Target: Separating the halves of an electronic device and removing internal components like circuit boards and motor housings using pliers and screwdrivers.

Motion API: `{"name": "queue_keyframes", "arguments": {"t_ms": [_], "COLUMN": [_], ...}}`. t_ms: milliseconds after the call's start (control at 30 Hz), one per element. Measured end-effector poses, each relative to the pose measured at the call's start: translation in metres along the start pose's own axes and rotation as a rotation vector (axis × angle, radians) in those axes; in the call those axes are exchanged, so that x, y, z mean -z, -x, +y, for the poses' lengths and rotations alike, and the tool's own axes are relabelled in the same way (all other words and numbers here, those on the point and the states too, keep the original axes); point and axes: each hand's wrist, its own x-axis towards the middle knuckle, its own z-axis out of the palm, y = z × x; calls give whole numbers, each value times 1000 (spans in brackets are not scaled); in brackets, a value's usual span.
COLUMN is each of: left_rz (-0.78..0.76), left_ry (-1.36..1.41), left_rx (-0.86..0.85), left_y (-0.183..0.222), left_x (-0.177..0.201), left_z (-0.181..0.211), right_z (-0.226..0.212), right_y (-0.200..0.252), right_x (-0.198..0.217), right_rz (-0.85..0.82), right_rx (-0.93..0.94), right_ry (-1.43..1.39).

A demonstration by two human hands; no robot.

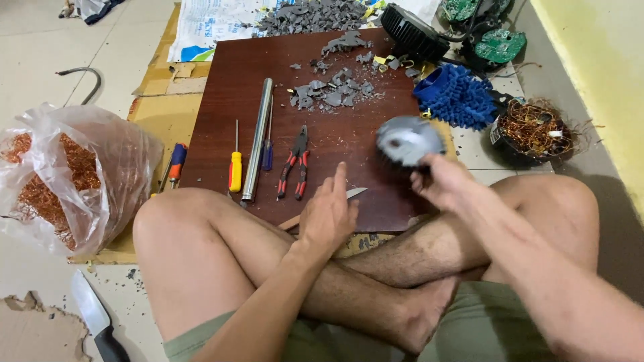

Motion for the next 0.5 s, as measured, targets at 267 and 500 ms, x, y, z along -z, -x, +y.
{"name": "queue_keyframes", "arguments": {"t_ms": [267, 500], "left_rz": [-124, -134], "left_ry": [18, 21], "left_rx": [307, 329], "left_y": [-23, -26], "left_x": [-30, -24], "left_z": [-24, -22], "right_z": [-129, -190], "right_y": [-171, -152], "right_x": [86, 85], "right_rz": [209, 506], "right_rx": [-165, 15], "right_ry": [-690, -1153]}}
